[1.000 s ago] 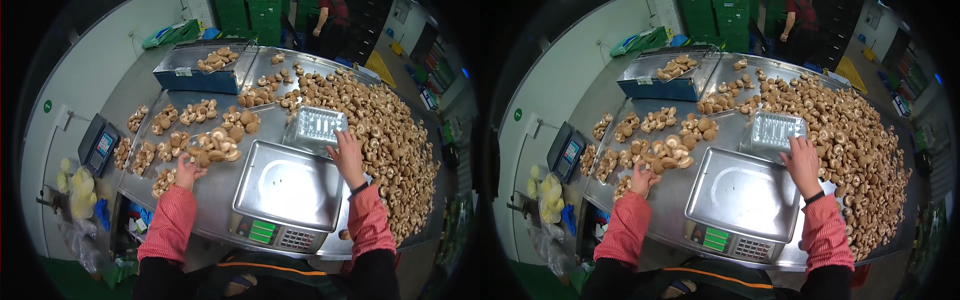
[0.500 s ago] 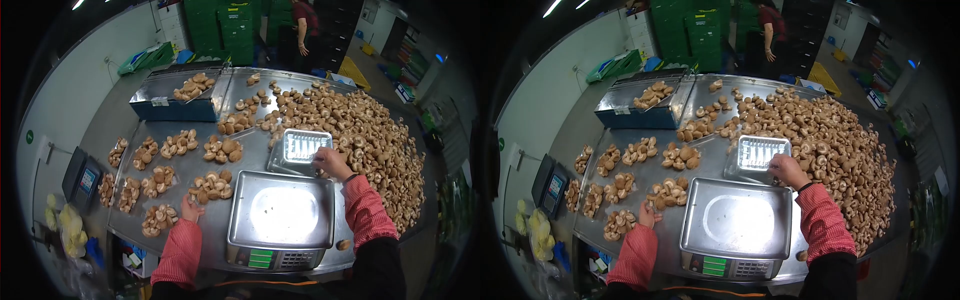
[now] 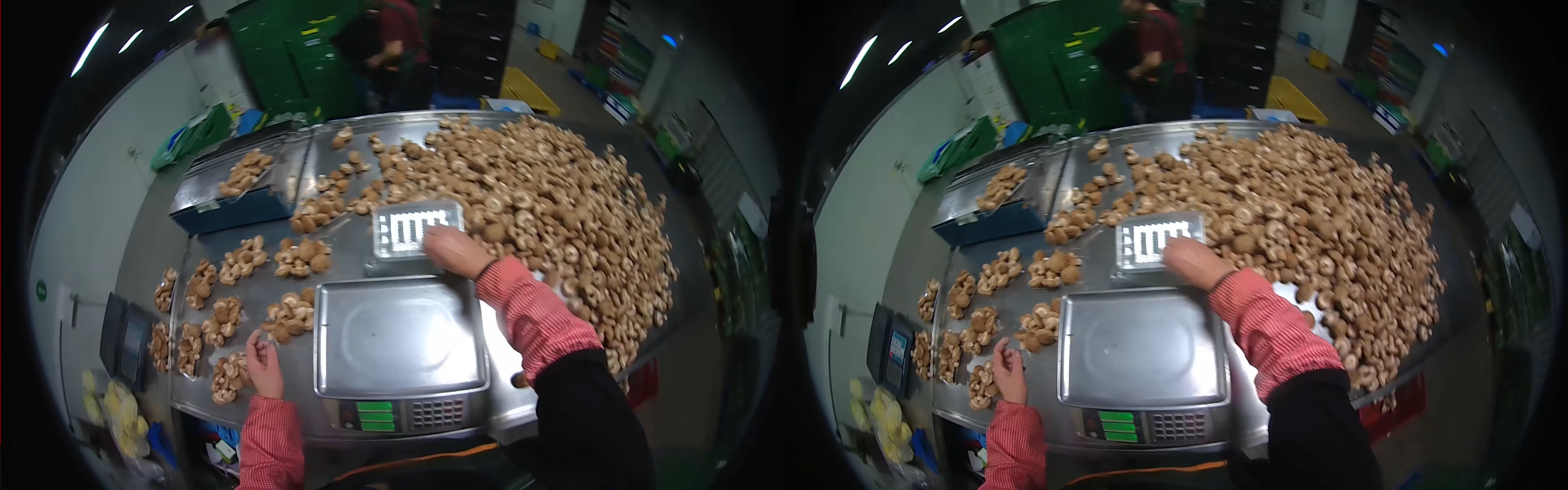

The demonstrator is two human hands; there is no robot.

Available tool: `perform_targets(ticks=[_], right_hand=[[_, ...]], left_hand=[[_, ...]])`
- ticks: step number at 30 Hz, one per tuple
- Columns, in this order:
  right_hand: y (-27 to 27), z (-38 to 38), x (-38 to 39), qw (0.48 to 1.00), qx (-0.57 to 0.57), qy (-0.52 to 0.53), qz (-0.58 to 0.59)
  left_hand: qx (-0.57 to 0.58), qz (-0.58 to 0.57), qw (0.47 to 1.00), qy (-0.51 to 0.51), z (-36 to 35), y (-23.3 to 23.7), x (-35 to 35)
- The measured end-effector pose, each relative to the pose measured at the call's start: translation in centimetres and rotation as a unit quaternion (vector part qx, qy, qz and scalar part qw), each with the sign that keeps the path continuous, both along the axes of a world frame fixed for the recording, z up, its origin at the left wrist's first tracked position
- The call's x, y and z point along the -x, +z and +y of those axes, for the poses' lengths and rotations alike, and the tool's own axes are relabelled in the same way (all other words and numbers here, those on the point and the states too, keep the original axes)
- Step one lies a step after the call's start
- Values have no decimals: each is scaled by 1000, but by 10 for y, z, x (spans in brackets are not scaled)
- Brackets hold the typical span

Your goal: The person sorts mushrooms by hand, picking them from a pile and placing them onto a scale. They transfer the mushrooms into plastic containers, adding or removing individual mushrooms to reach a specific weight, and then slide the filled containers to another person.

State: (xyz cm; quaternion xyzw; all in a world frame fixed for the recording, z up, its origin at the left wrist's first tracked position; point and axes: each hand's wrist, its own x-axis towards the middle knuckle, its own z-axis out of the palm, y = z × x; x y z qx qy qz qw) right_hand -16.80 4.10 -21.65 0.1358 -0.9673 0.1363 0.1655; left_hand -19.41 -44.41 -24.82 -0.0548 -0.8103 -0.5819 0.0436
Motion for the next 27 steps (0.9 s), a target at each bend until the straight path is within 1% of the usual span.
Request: perform_targets(ticks=[1, 2, 4, 5, 6, 9, 13, 16, 20, 24, 27], right_hand=[[7, -4, -3, 1000, 5, 3, -10], [7, -2, -7, 1000, 19, 5, 6], [5, 4, -11, 998, 46, 10, 43], [4, 7, -10, 998, 59, 2, 26], [0, 9, -9, 997, 73, -9, 7], [-11, 10, -3, 995, 90, -24, -22], [-16, 7, 0, 995, 96, -21, -25], [-18, 9, 1, 990, 137, -14, -26], [-18, 10, 6, 985, 154, -30, -70], [-23, 6, 14, 990, 117, -42, -66], [-20, 0, 12, 992, 80, -72, -70]], left_hand=[[-12, -10, 999, -36, 22, 19, -8], [-43, 14, 996, -82, 42, 30, -13], [-43, 5, 994, -102, 75, 47, -26], [-43, 1, 992, -115, 90, 54, -29], [-65, -21, 989, -131, 100, 55, -31], [-60, -43, 983, -166, 120, 53, -42], [-70, -59, 978, -188, 130, 51, -53], [-61, -68, 977, -190, 126, 48, -56], [-47, -73, 975, -203, 120, 39, -52], [-49, -97, 972, -209, 120, 31, -47], [-55, -109, 966, -229, 123, 31, -46]])
